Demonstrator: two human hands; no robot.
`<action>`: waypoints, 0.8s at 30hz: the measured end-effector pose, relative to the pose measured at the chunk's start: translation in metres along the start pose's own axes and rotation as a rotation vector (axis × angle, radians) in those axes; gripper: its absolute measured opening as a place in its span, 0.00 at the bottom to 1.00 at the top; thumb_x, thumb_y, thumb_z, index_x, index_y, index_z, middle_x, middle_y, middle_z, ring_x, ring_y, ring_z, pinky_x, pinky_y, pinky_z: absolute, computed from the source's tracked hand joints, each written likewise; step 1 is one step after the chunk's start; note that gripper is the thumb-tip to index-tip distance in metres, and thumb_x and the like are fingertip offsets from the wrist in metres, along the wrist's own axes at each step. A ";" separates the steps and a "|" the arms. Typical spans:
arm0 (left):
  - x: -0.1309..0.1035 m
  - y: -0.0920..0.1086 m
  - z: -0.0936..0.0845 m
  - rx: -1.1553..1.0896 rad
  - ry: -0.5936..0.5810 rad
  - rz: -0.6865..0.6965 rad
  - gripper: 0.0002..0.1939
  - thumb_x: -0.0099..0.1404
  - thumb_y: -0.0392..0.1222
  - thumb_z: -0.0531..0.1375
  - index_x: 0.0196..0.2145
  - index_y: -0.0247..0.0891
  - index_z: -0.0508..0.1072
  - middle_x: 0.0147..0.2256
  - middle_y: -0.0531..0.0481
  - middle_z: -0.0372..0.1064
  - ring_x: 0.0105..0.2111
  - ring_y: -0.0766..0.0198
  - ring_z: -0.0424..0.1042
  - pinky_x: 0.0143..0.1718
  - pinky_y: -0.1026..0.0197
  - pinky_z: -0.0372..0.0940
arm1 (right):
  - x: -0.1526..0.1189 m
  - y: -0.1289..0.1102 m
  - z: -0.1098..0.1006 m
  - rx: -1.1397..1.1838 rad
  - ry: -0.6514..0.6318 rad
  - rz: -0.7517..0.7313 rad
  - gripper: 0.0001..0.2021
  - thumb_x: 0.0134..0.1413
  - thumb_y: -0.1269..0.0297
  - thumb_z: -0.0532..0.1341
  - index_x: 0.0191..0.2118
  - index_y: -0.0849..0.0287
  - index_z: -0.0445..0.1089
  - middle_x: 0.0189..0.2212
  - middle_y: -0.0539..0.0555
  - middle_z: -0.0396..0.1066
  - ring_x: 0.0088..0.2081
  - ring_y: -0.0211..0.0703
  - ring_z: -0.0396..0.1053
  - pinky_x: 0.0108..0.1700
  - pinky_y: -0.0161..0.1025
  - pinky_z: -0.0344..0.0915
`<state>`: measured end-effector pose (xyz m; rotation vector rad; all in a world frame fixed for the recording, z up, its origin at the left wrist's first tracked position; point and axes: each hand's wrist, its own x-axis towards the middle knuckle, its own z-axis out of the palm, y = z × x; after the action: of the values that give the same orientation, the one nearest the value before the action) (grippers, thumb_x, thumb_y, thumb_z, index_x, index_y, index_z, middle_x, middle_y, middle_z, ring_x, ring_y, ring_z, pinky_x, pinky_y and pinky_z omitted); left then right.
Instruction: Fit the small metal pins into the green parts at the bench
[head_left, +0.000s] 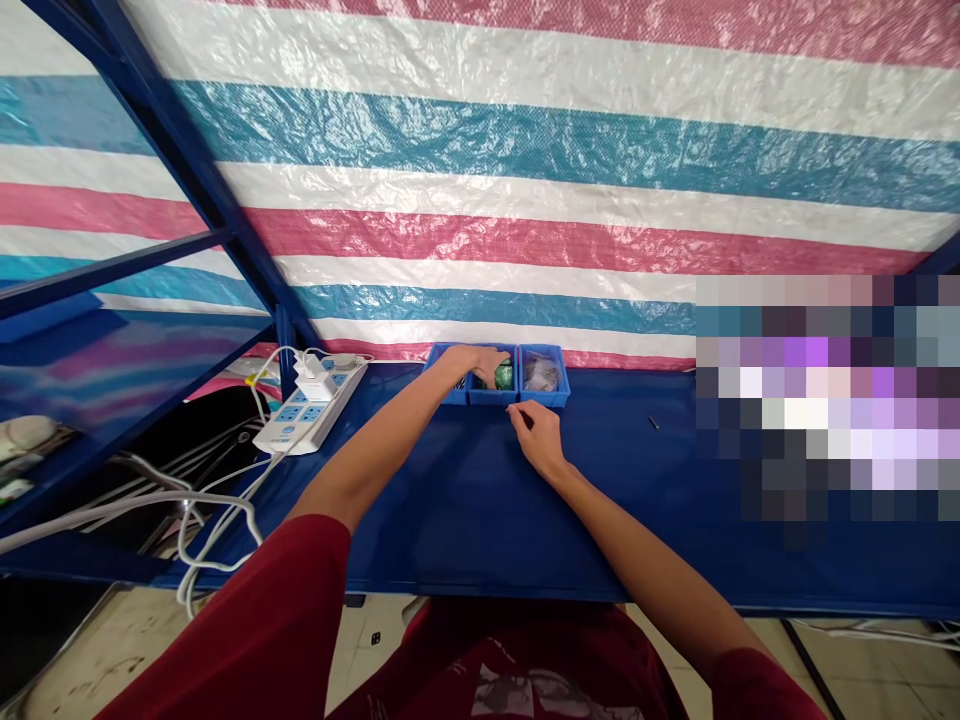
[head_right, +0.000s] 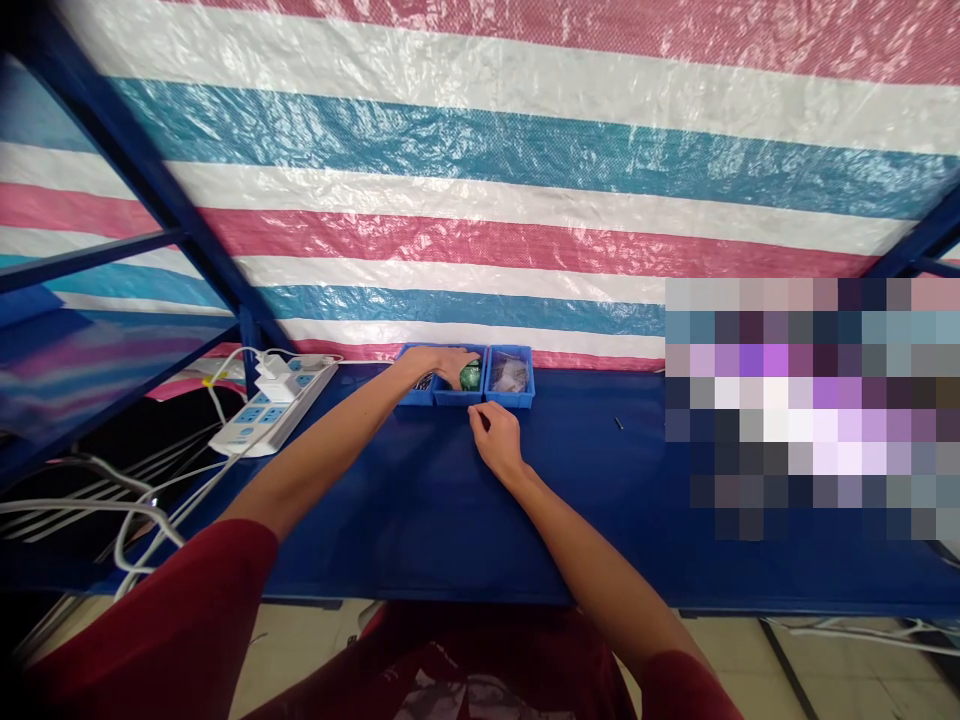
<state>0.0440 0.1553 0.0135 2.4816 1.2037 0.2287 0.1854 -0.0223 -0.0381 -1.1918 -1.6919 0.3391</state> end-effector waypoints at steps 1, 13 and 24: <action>-0.001 0.004 -0.001 0.058 -0.090 -0.029 0.26 0.37 0.39 0.69 0.38 0.40 0.75 0.33 0.43 0.73 0.30 0.51 0.71 0.31 0.55 0.65 | 0.000 0.000 0.000 0.002 0.000 -0.002 0.17 0.62 0.58 0.52 0.29 0.58 0.73 0.24 0.53 0.69 0.26 0.41 0.65 0.31 0.37 0.61; -0.007 0.038 -0.011 0.328 -0.246 -0.073 0.28 0.42 0.40 0.68 0.44 0.38 0.71 0.39 0.43 0.74 0.38 0.49 0.72 0.38 0.57 0.66 | 0.001 0.002 0.000 -0.004 0.059 -0.026 0.17 0.62 0.59 0.51 0.29 0.59 0.72 0.23 0.52 0.69 0.25 0.40 0.65 0.31 0.37 0.61; -0.018 0.028 -0.002 0.462 -0.111 0.065 0.28 0.48 0.44 0.65 0.48 0.38 0.68 0.44 0.42 0.73 0.43 0.47 0.72 0.39 0.58 0.63 | 0.003 0.014 0.004 -0.431 0.023 -0.142 0.19 0.58 0.68 0.53 0.54 0.58 0.68 0.55 0.60 0.64 0.59 0.58 0.54 0.59 0.57 0.53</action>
<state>0.0530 0.1258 0.0267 2.8795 1.2418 -0.1929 0.1899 -0.0117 -0.0480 -1.3642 -1.8742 -0.1358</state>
